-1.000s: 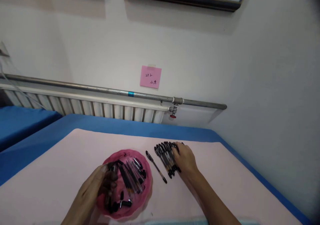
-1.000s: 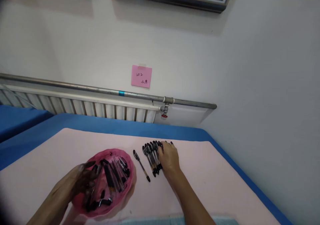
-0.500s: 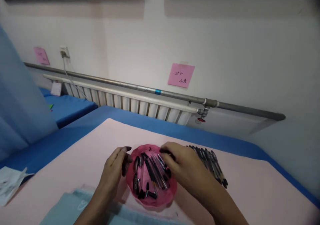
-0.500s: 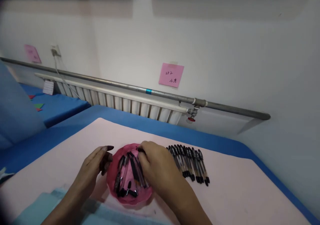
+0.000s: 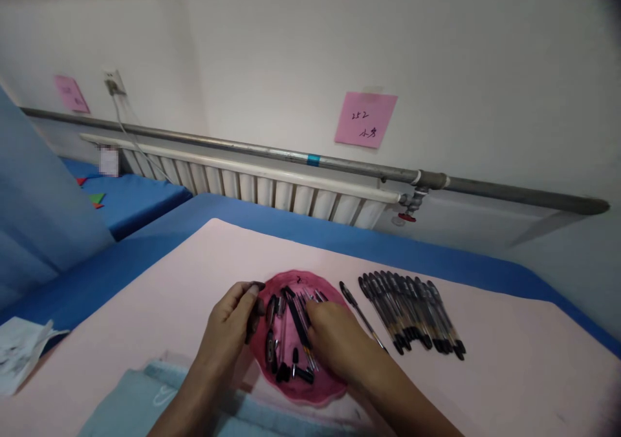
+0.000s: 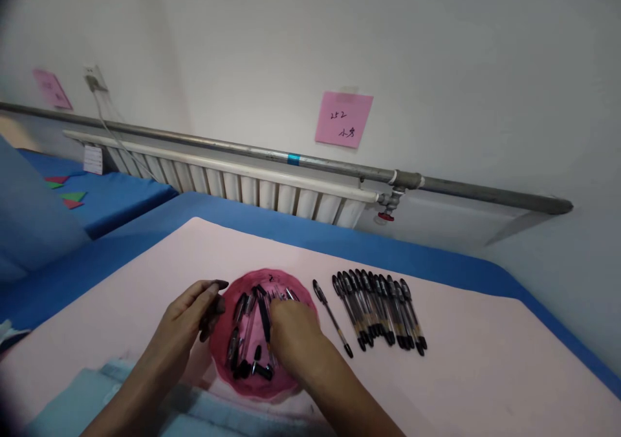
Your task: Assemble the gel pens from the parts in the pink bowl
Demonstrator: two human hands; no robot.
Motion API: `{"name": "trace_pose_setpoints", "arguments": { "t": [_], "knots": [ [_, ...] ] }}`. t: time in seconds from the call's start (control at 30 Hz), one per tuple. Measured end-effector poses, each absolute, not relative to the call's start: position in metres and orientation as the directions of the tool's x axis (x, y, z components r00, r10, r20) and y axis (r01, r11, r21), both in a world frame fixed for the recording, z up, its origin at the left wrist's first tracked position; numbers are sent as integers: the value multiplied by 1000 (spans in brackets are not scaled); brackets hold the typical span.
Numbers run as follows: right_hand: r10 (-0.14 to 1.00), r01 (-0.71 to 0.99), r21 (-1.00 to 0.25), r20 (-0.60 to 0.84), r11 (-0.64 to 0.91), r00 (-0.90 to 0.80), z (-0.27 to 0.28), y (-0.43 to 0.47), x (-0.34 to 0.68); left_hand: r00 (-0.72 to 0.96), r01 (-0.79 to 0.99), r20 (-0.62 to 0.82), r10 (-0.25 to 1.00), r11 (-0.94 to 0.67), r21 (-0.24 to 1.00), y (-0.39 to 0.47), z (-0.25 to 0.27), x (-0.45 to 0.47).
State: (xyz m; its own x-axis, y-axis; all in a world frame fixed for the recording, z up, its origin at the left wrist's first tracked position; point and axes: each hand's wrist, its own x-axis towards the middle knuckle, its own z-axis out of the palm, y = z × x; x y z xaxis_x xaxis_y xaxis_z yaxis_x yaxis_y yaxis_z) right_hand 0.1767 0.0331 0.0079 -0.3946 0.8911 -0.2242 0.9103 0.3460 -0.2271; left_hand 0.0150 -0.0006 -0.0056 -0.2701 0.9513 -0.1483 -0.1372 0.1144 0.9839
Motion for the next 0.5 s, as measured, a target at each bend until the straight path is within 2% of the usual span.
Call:
{"name": "trace_pose_setpoints", "arguments": {
  "t": [0.13, 0.23, 0.3, 0.4, 0.5],
  "knots": [
    [896, 932, -182, -267, 313, -354, 7, 33, 176, -223, -71, -138, 965, 125, 990, -1, -6, 17],
    [906, 937, -204, -262, 284, -332, 6, 33, 177, -202, -42, -130, 971, 124, 991, -2, -7, 17],
    [911, 904, -297, -183, 306, -369, 8, 33, 177, -176, -53, -135, 975, 127, 990, -3, -8, 18],
    [888, 769, -501, 0, 398, -459, 11, 32, 175, -57, -99, -190, 980, 184, 978, -5, -8, 20],
    [870, 654, -620, 100, 434, -483, 12, 28, 169, 19, -186, -246, 969, 245, 952, -5, -8, 23]
  ]
}}
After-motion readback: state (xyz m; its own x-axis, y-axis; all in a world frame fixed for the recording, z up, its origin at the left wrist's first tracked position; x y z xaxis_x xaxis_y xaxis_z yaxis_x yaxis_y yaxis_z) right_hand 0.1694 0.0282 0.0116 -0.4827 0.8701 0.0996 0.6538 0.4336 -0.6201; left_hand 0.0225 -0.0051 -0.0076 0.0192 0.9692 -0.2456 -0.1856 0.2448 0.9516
